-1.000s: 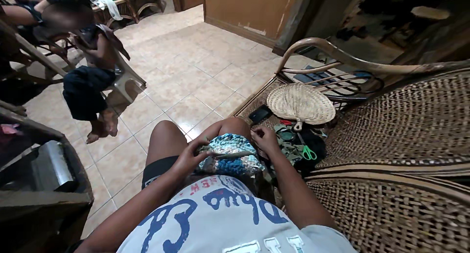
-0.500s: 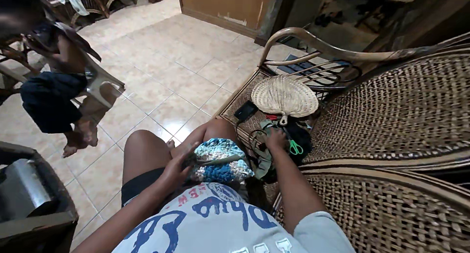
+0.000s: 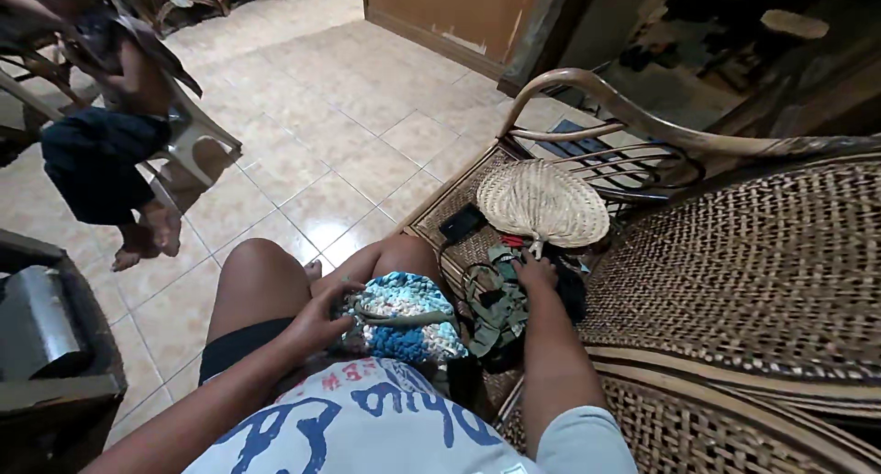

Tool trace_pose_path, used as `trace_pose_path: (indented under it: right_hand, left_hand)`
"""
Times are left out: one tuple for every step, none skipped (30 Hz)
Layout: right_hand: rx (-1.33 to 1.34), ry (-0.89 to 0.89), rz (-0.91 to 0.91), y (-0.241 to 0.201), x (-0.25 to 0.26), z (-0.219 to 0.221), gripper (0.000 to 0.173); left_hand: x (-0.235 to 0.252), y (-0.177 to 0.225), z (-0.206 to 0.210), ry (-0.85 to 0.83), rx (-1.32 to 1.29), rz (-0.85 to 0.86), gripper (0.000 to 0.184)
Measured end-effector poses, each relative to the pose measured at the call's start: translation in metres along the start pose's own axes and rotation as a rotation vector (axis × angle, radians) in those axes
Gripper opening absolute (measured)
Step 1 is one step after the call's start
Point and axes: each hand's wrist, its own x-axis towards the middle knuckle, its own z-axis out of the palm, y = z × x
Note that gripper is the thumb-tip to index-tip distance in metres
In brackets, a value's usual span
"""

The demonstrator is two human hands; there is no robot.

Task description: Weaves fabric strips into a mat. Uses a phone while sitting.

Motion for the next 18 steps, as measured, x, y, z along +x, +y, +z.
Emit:
trace_pose_path:
  right_hand:
    - [0.029, 0.016, 0.003, 0.000, 0.000, 0.000, 0.051]
    - [0.082, 0.037, 0.012, 0.000, -0.001, 0.000, 0.048]
    - [0.136, 0.058, 0.032, 0.000, -0.001, -0.001, 0.048]
    - [0.201, 0.090, 0.058, 0.000, -0.002, -0.002, 0.048]
    - [0.269, 0.138, 0.082, 0.001, -0.002, -0.002, 0.049]
    - [0.347, 0.186, 0.095, 0.002, -0.002, -0.003, 0.048]
    - [0.418, 0.226, 0.099, 0.003, -0.003, -0.006, 0.048]
    - [0.474, 0.254, 0.106, 0.004, -0.004, -0.009, 0.048]
    - [0.523, 0.271, 0.117, 0.005, -0.005, -0.012, 0.050]
    - [0.569, 0.277, 0.126, 0.006, -0.004, -0.014, 0.050]
    - [0.607, 0.274, 0.132, 0.008, -0.002, -0.016, 0.049]
    - [0.633, 0.262, 0.130, 0.010, -0.001, -0.017, 0.047]
    - [0.638, 0.250, 0.126, 0.011, 0.000, -0.017, 0.044]
    - [0.626, 0.245, 0.129, 0.012, 0.000, -0.016, 0.042]
    - [0.600, 0.255, 0.144, 0.012, -0.001, -0.015, 0.041]
    - [0.561, 0.276, 0.181, 0.010, -0.002, -0.012, 0.043]
    - [0.509, 0.307, 0.226, 0.006, -0.005, -0.010, 0.047]
    - [0.460, 0.344, 0.248, 0.001, -0.008, -0.006, 0.052]
  left_hand:
    - [0.001, 0.001, 0.001, 0.005, -0.010, 0.002, 0.050]
    - [0.001, 0.001, 0.002, 0.016, -0.023, 0.011, 0.047]
    - [0.003, 0.002, 0.004, 0.025, -0.036, 0.014, 0.046]
    - [0.004, 0.004, 0.005, 0.031, -0.049, 0.008, 0.045]
    - [0.005, 0.005, 0.007, 0.038, -0.058, -0.002, 0.044]
    - [0.006, 0.006, 0.008, 0.042, -0.063, -0.010, 0.042]
    - [0.007, 0.006, 0.008, 0.044, -0.066, -0.012, 0.038]
    - [0.008, 0.006, 0.009, 0.052, -0.069, -0.011, 0.034]
    - [0.009, 0.005, 0.009, 0.064, -0.073, -0.008, 0.030]
    - [0.010, 0.004, 0.009, 0.076, -0.074, -0.004, 0.027]
    - [0.011, 0.003, 0.009, 0.088, -0.069, -0.001, 0.024]
    - [0.012, 0.003, 0.009, 0.097, -0.059, 0.000, 0.022]
    - [0.012, 0.003, 0.009, 0.103, -0.049, 0.003, 0.021]
    - [0.012, 0.001, 0.008, 0.106, -0.044, 0.009, 0.020]
    - [0.012, 0.000, 0.008, 0.111, -0.039, 0.016, 0.019]
    - [0.012, -0.001, 0.008, 0.114, -0.029, 0.015, 0.020]
    - [0.012, -0.001, 0.007, 0.107, -0.015, 0.006, 0.024]
    - [0.012, -0.001, 0.006, 0.091, 0.006, -0.010, 0.033]
